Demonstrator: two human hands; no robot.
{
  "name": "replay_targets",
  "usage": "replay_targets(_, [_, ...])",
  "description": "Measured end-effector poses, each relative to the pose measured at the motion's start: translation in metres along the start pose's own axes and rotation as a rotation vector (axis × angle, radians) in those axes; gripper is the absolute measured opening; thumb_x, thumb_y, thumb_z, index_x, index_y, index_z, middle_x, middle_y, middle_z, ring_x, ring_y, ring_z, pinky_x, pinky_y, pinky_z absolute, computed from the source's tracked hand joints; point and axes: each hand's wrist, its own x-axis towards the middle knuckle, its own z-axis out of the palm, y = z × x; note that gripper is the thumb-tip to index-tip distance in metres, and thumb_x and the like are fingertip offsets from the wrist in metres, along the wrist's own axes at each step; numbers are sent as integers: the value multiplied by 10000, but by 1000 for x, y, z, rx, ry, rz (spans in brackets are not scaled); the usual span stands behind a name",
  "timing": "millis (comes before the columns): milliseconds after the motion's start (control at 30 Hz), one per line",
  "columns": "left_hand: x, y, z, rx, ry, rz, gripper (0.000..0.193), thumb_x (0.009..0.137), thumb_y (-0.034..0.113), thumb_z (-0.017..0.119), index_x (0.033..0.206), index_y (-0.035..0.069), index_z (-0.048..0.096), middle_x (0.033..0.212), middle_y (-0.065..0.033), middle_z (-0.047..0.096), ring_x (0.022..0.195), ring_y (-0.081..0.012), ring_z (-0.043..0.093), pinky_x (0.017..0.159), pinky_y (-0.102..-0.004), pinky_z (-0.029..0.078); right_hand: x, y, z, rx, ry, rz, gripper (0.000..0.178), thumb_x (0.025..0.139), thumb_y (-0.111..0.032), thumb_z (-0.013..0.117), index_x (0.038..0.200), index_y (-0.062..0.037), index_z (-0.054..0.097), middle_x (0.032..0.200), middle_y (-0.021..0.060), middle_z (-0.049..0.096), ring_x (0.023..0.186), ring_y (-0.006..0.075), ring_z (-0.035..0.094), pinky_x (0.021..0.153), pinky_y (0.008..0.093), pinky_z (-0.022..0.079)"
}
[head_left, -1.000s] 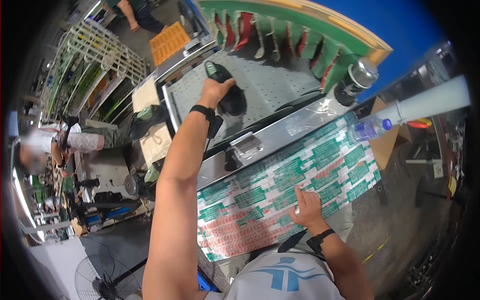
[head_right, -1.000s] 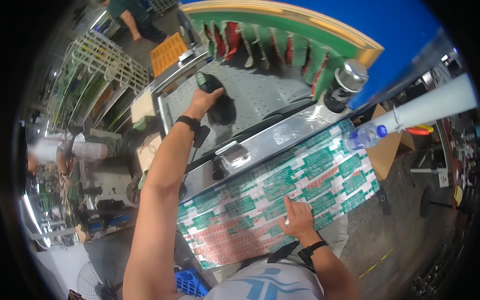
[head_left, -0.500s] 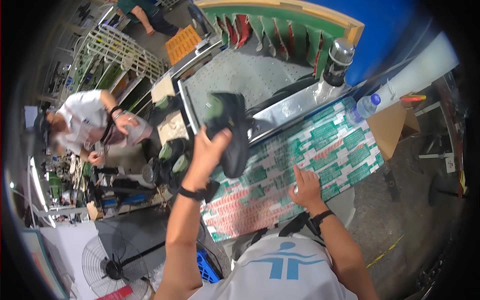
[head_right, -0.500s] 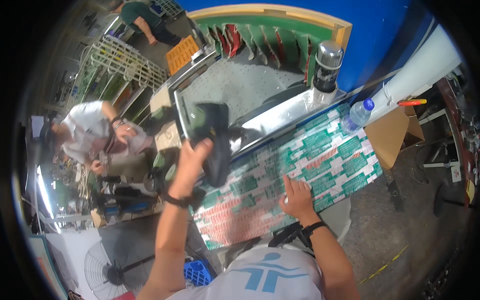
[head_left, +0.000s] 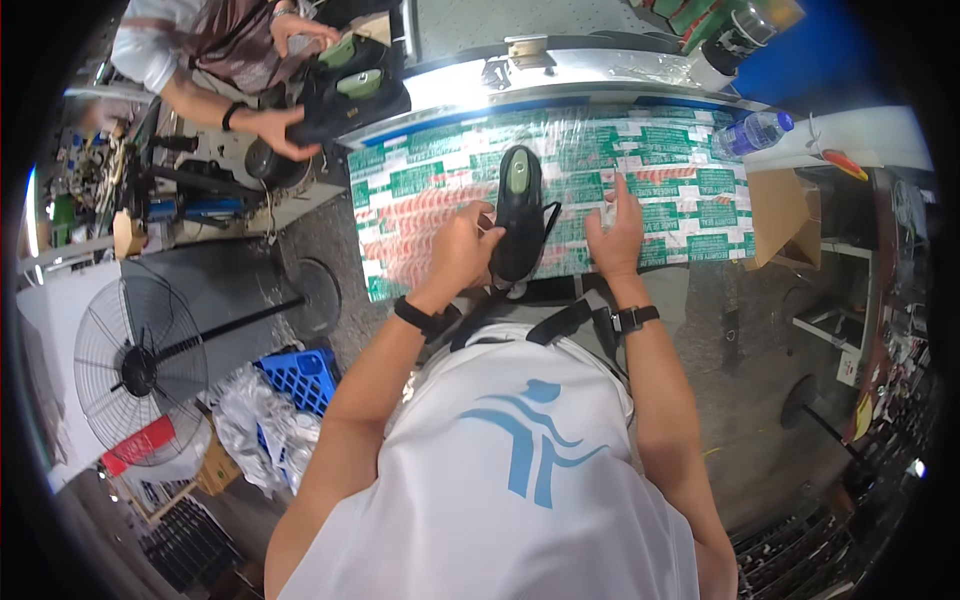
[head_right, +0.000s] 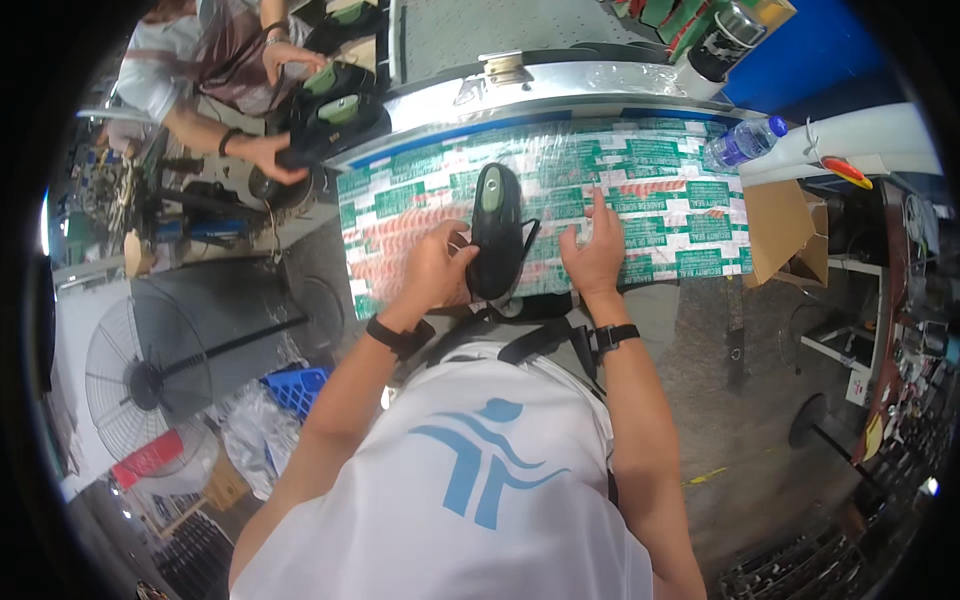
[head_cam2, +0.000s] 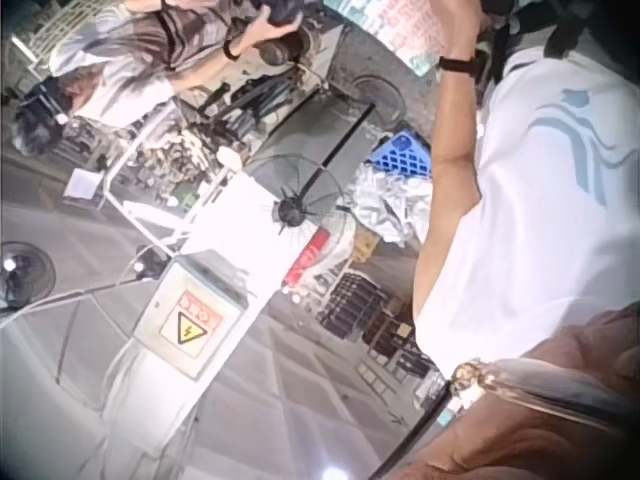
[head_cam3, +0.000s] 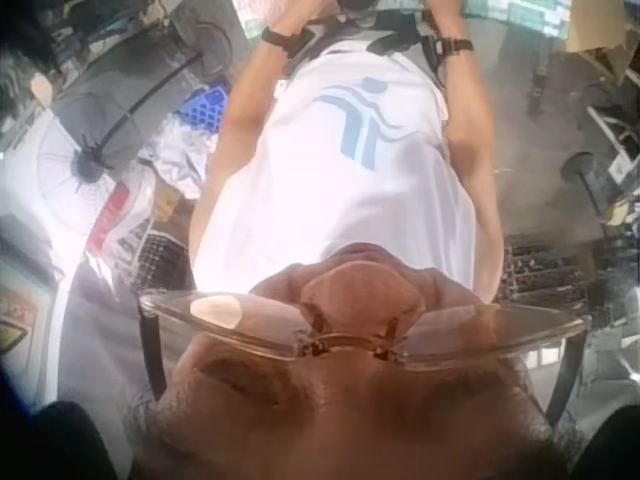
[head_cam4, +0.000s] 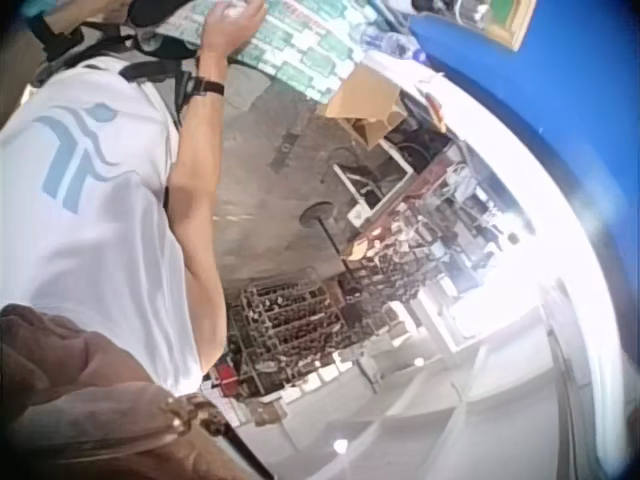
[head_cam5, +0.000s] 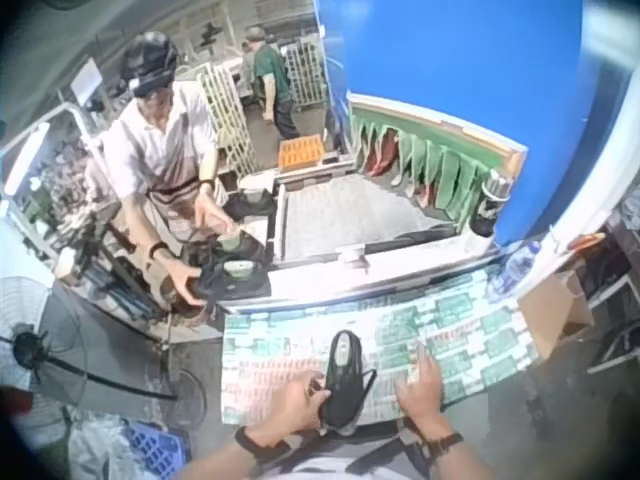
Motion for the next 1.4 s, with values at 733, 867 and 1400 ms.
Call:
replay_targets(733, [126, -9, -15, -191, -385, 278, 769, 975, 318, 875, 1624, 45, 565, 1389, -228, 748, 1169, -301, 750, 1000, -417, 607, -35, -130, -7, 165, -556, -71, 748, 886, -217, 753, 1551, 66, 561, 1048, 192, 664, 988, 415, 666, 869, 532, 549])
replay_targets(867, [124, 3, -22, -227, -436, 199, 769, 954, 290, 913, 1620, 95, 583, 1411, -227, 743, 1193, -295, 737, 1009, -411, 599, -22, -139, -3, 229, -615, 64, 726, 882, -234, 753, 1528, 51, 589, 1033, 196, 681, 999, 425, 686, 874, 526, 566])
replay_targets(1400, [132, 1, -27, -86, -428, 288, 803, 940, 414, 909, 1602, 82, 599, 1471, -248, 717, 1324, -376, 705, 1108, -441, 551, -41, -180, -27, 122, -800, -250, 762, 857, -242, 753, 1501, 127, 578, 1048, 219, 651, 1030, 418, 662, 929, 509, 556])
